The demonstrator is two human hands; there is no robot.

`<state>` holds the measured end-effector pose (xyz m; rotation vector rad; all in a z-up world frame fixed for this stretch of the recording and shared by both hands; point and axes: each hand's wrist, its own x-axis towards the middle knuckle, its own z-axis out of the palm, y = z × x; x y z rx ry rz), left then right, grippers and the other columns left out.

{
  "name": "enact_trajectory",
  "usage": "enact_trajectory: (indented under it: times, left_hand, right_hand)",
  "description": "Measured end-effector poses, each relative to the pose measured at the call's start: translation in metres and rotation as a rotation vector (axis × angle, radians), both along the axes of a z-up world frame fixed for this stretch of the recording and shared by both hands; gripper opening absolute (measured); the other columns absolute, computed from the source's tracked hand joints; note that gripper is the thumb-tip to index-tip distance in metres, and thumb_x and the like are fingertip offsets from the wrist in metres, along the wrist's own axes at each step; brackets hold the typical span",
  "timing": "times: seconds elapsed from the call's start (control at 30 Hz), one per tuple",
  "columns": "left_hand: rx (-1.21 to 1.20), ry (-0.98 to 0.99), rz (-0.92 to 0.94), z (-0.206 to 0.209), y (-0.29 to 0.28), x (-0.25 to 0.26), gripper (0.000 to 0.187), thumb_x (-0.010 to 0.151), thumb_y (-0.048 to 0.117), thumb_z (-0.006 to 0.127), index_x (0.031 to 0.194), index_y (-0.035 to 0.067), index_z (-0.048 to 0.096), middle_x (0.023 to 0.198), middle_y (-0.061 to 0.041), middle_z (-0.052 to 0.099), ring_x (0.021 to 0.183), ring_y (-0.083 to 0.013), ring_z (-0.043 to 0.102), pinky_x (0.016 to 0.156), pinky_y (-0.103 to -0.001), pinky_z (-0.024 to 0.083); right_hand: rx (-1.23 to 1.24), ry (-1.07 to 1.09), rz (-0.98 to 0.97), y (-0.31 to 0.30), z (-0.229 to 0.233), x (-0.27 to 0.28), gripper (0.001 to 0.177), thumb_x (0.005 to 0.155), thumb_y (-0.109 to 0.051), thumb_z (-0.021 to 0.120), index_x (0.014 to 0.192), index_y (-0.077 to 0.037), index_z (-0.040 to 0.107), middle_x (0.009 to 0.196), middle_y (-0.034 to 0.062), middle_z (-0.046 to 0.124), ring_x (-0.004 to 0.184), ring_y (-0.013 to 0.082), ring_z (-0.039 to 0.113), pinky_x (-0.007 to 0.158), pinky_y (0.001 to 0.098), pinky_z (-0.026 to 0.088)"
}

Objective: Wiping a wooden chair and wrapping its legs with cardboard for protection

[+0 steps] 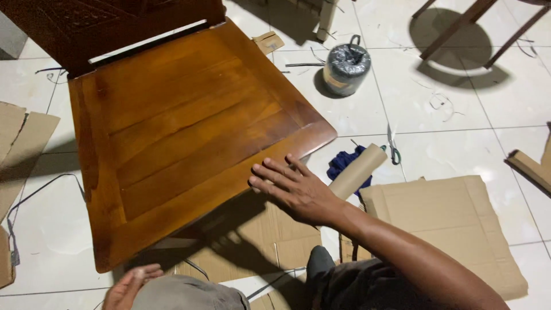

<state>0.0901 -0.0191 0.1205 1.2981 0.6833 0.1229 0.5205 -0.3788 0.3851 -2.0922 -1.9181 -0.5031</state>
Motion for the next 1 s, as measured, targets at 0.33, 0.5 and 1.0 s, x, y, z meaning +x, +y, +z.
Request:
enact_trajectory:
  times: [0.33,0.5,1.0]
  left_hand:
    - [0.939,-0.324,-0.545,0.303,-0.163,0.148,0.024,0.094,0.017,0.064,0.113,0.010,0.077,0.103,-0.015,0.080,0.102,-0.0341,0.077,0.091,-0.052,0.059]
    - [1.159,-0.518,-0.661,0.316,-0.222,0.237,0.021,0.098,0.022,0.066,0.111,0.008,0.074,0.104,-0.017,0.075,0.103,-0.0405,0.072,0.088,-0.052,0.056]
    - [1.313,0.075,-1.282,0.152,-0.269,0.412,0.038,0.094,0.036,0.063,0.129,0.021,0.068,0.120,-0.011,0.072,0.115,-0.0328,0.068,0.093,-0.049,0.055]
  right_hand:
    - [-0.005,-0.070,-0.131,-0.032,-0.019,0.015,0.062,0.100,-0.024,0.059,0.158,-0.030,0.040,0.165,0.0093,0.037,0.152,0.0270,0.035,0.119,0.0594,0.028]
    - [0.095,-0.049,-0.288,-0.065,-0.031,0.040,0.064,0.092,-0.024,0.070,0.152,-0.024,0.049,0.157,0.0137,0.044,0.137,0.0312,0.054,0.109,0.0535,0.044]
    - [-0.859,0.386,-0.786,-0.165,-0.289,0.162,0.046,0.093,-0.050,0.064,0.130,-0.022,0.067,0.130,0.0093,0.068,0.112,0.0340,0.070,0.090,0.0544,0.056]
